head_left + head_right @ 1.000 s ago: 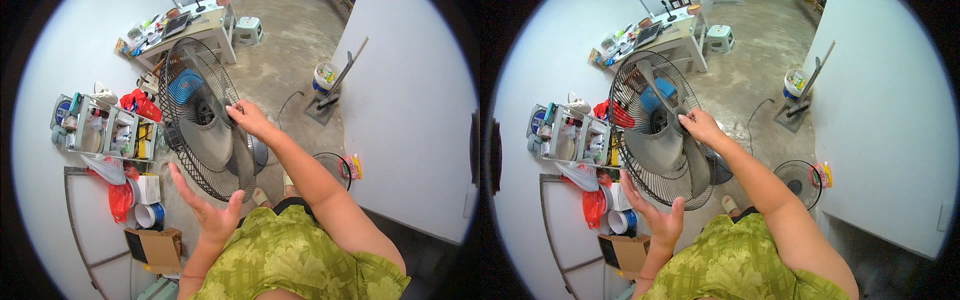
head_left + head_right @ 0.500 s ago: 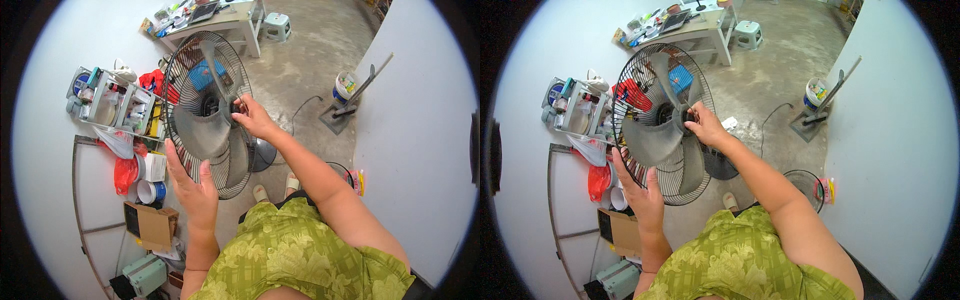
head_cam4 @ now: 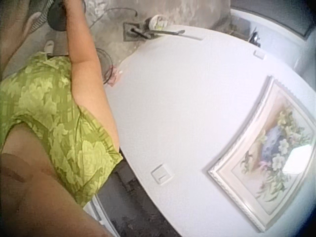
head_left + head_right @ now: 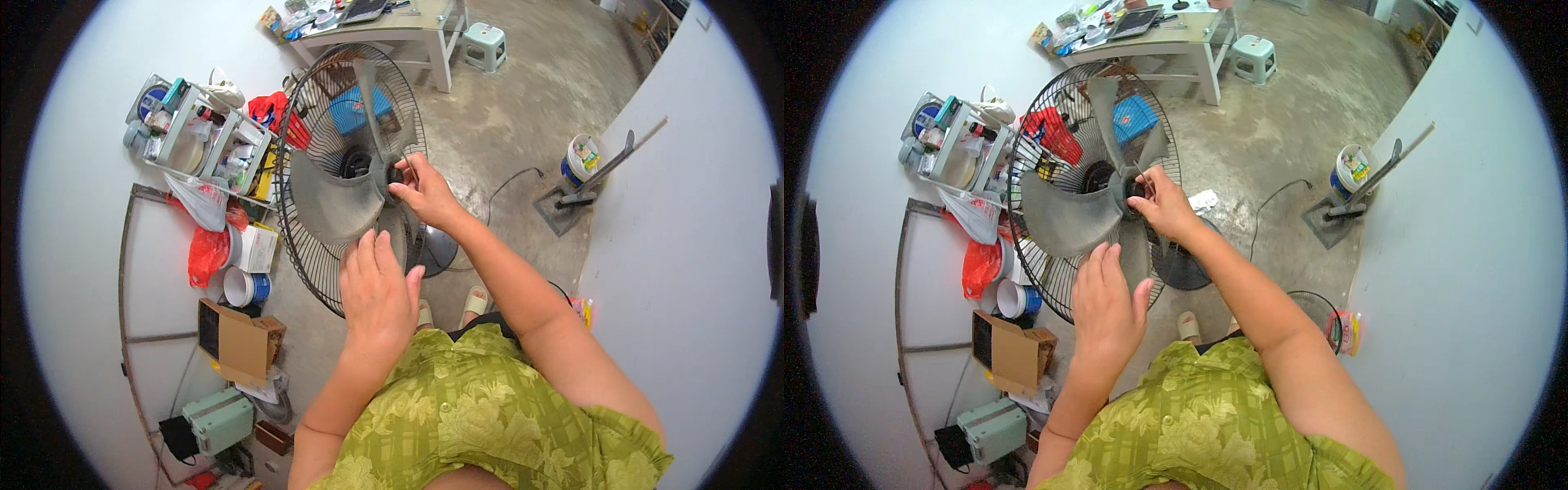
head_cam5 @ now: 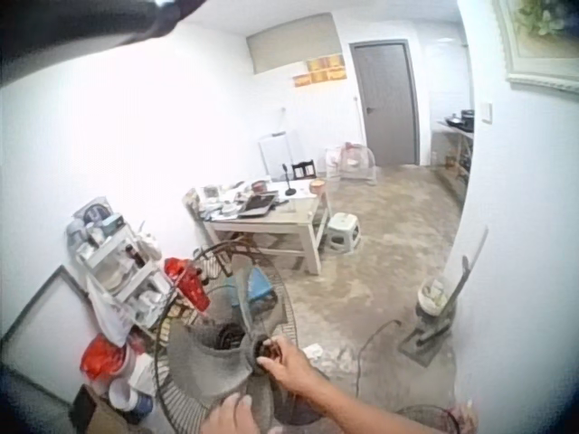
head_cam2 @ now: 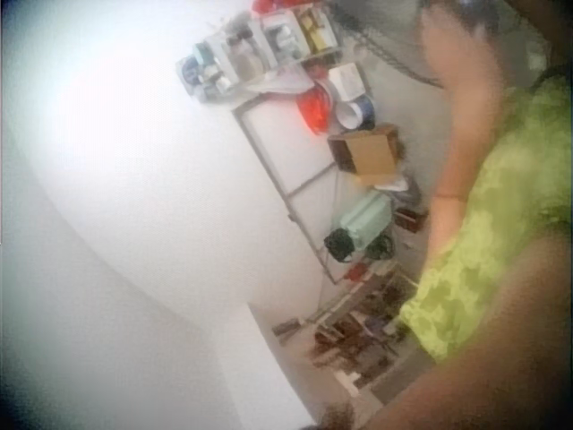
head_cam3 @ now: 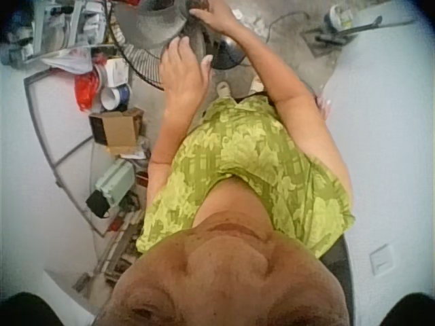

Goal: The person disassembles a standing fan by first removing the front grille, then unscrewing the central nut to detach the fan blades. They carry the detached blades to a sink area.

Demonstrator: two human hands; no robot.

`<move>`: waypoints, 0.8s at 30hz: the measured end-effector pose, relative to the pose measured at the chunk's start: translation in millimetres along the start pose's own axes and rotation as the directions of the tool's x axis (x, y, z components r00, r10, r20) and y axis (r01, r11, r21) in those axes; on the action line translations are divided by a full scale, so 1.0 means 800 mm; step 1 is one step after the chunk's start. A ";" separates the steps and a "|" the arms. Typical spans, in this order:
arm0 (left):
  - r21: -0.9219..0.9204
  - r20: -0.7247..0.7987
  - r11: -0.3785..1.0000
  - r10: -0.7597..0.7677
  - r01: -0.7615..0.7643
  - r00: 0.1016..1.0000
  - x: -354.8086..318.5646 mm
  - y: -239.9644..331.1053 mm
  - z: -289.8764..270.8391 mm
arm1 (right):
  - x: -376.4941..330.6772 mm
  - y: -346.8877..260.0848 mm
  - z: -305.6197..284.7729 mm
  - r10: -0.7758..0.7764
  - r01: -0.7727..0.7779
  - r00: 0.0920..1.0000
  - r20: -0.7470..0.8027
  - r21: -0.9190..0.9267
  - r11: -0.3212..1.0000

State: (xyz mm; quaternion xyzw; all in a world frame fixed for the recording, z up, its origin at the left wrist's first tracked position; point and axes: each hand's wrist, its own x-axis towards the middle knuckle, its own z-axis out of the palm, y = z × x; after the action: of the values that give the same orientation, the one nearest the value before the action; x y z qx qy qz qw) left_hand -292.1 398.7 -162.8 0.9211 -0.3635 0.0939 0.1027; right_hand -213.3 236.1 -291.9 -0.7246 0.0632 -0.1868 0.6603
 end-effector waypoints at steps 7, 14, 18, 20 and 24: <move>-0.028 0.086 0.976 -0.212 0.215 0.973 0.016 -0.017 0.039 | 0.006 0.005 0.001 0.201 -0.201 0.979 -0.017 0.032 0.979; -0.146 0.245 0.891 -0.390 0.431 0.888 0.030 -0.018 0.080 | 0.004 0.010 0.007 0.193 -0.194 0.981 -0.025 -0.080 0.978; -0.192 -0.032 0.914 -0.370 0.357 0.929 0.037 -0.020 0.120 | 0.003 0.004 0.005 0.109 -0.110 0.994 -0.017 -0.115 0.987; -0.226 -0.062 0.897 -0.403 0.381 0.913 0.036 -0.025 0.133 | 0.006 0.002 0.006 0.092 -0.093 0.996 -0.007 -0.081 0.992; -0.320 0.116 0.788 -0.518 0.526 0.847 0.032 -0.029 0.145 | 0.007 0.001 0.007 0.205 -0.205 0.979 -0.008 -0.006 0.979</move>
State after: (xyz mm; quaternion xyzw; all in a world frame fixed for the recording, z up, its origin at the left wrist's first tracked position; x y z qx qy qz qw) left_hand -246.7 368.6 -270.5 0.9546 -0.1068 -0.0122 0.2780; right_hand -206.0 239.0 -292.0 -0.7158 0.1406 -0.1202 0.6733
